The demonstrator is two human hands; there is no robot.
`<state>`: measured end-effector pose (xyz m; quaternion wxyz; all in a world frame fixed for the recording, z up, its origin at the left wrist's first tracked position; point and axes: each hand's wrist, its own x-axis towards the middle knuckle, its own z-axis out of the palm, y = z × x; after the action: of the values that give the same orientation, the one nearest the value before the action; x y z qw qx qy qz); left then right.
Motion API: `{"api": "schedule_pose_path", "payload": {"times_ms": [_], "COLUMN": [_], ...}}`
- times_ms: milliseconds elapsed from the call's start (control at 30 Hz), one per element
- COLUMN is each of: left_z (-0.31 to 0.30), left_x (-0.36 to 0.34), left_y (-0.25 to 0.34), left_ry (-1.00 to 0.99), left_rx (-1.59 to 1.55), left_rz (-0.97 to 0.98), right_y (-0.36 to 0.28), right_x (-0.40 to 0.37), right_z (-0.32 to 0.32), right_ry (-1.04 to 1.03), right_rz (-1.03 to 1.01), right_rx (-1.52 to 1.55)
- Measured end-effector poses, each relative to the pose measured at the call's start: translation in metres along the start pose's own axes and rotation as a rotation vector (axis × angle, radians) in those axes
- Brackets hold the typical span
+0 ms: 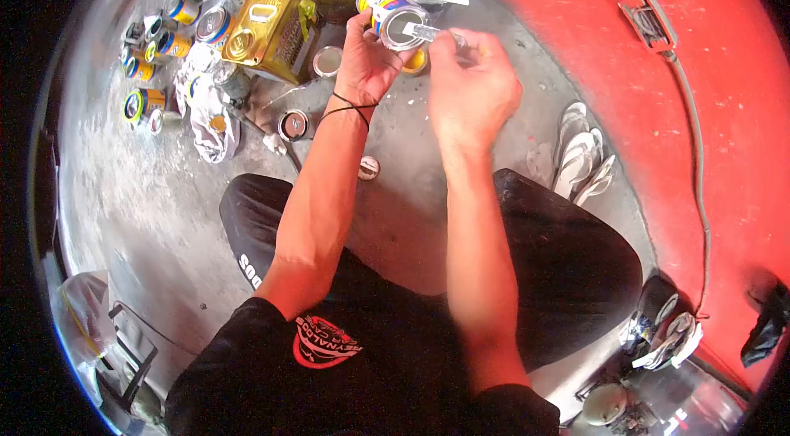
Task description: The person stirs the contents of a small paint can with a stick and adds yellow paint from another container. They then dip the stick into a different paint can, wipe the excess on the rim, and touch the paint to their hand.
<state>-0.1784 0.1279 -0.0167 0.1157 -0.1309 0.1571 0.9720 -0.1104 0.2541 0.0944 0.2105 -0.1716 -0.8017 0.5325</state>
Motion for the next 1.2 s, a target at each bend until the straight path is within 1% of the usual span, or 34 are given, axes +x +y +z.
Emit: {"api": "schedule_pose_path", "payload": {"times_ms": [67,167,267,367,400,500,533,633,667,767,933,1033,1067,1200], "left_z": [0.006,0.005,0.002,-0.006,-0.006,-0.023,-0.025,-0.036,-0.039,-0.041,-0.031,-0.017,-0.011,-0.003], "left_x": [-0.003,-0.005,-0.011,-0.022,-0.026,-0.028,-0.03,-0.034,-0.035,-0.037,-0.045,-0.061,-0.066,-0.077], "left_y": [0.002,0.004,0.008,0.013,0.016,0.018,0.019,0.018,0.017,0.013,0.013,0.017,0.02,0.024], "left_ry": [-0.001,0.006,0.053,0.107,0.14,0.149,0.209,0.194,0.204,0.241,0.208,0.164,0.177,0.127], "left_rx": [0.028,0.038,0.02,-0.029,-0.048,-0.19,-0.204,-0.245,-0.258,-0.303,-0.329,-0.302,-0.326,-0.369], "left_rz": [0.02,0.032,0.043,0.046,0.056,0.04,0.041,0.051,0.055,0.059,0.023,0.033,0.023,0.027], "right_y": [-0.011,-0.013,0.014,0.006,0.007,-0.001,-0.003,-0.015,-0.026,-0.03,-0.058,-0.069,-0.075,-0.082], "right_x": [0.004,0.007,0.008,-0.002,-0.003,-0.006,-0.004,-0.006,-0.008,0.001,0.003,0.003,0.002,0.008], "right_z": [0.002,0.01,0.017,0.0,-0.007,-0.027,-0.034,-0.047,-0.052,-0.067,-0.078,-0.078,-0.078,-0.077], "right_ry": [0.018,-0.02,-0.092,-0.126,-0.152,-0.166,-0.194,-0.211,-0.209,-0.241,-0.279,-0.294,-0.29,-0.328], "right_rz": [0.02,-0.065,0.103,0.247,0.243,0.294,0.321,0.207,0.211,0.169,0.116,0.034,0.047,-0.021], "right_rx": [-0.104,-0.285,0.019,0.195,0.24,0.245,0.225,0.23,0.209,0.176,0.141,0.138,0.146,0.144]}}
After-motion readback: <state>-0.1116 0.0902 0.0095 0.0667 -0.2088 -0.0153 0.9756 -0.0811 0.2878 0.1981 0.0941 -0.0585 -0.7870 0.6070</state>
